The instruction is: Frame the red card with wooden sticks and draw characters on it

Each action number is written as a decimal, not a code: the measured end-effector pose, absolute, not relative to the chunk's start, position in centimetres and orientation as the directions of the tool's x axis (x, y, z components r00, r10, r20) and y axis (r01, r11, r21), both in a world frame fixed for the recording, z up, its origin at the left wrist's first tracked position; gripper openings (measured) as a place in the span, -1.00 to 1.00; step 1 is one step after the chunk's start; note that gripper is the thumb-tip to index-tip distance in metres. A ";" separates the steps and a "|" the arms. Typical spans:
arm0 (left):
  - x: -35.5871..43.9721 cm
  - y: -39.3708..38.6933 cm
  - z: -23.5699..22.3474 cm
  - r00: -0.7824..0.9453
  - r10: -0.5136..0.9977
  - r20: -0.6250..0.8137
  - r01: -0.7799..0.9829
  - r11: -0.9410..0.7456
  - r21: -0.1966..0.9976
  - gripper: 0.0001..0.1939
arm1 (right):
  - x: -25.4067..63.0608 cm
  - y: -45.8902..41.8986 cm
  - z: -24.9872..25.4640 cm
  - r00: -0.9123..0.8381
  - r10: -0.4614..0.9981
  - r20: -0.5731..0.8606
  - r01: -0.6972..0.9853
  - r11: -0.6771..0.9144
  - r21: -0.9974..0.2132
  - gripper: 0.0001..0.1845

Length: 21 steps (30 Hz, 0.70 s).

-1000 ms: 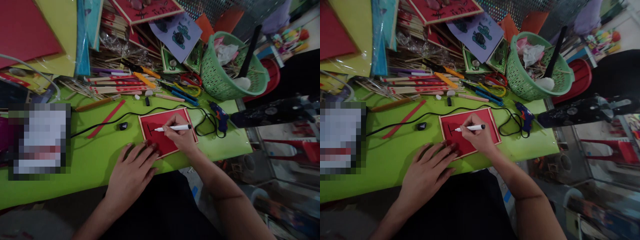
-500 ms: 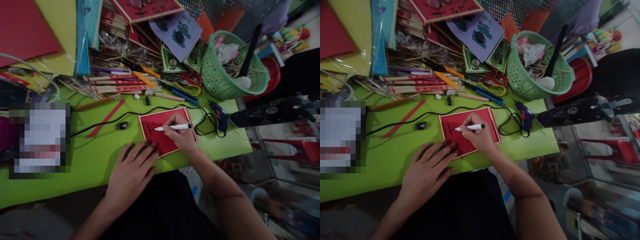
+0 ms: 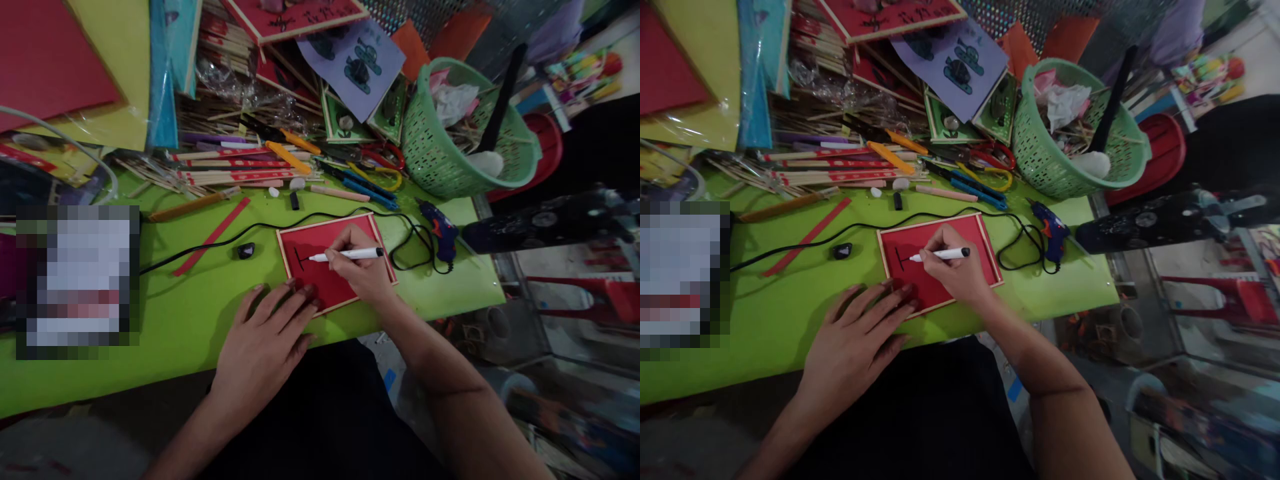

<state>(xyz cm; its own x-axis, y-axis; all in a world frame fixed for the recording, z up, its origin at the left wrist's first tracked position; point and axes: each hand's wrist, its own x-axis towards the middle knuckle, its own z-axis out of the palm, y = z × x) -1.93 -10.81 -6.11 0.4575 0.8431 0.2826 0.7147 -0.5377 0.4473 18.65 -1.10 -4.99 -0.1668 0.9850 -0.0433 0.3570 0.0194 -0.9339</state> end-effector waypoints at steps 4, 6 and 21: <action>-1.9 -10.8 -6.1 0.454 0.846 0.279 0.717 -0.533 0.450 -0.62 | 18.7 -1.1 -5.0 -0.164 0.986 -0.044 0.371 0.020 -0.928 -0.78; -1.9 -10.9 -6.2 0.449 0.847 0.285 0.717 -0.532 0.451 -0.62 | 18.7 -1.1 -5.0 -0.168 0.985 -0.041 0.366 0.024 -0.930 -0.79; -1.9 -10.7 -6.1 0.447 0.841 0.305 0.718 -0.541 0.437 -0.64 | 18.7 -1.1 -4.6 -0.184 0.981 -0.062 0.355 0.008 -0.935 -0.81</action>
<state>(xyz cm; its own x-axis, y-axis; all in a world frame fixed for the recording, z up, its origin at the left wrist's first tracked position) -1.94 -10.70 -6.08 0.4474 0.8407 0.3052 0.7185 -0.5410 0.4371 18.66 -1.12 -4.59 -0.1835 0.9811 -0.0617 0.3545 0.0076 -0.9350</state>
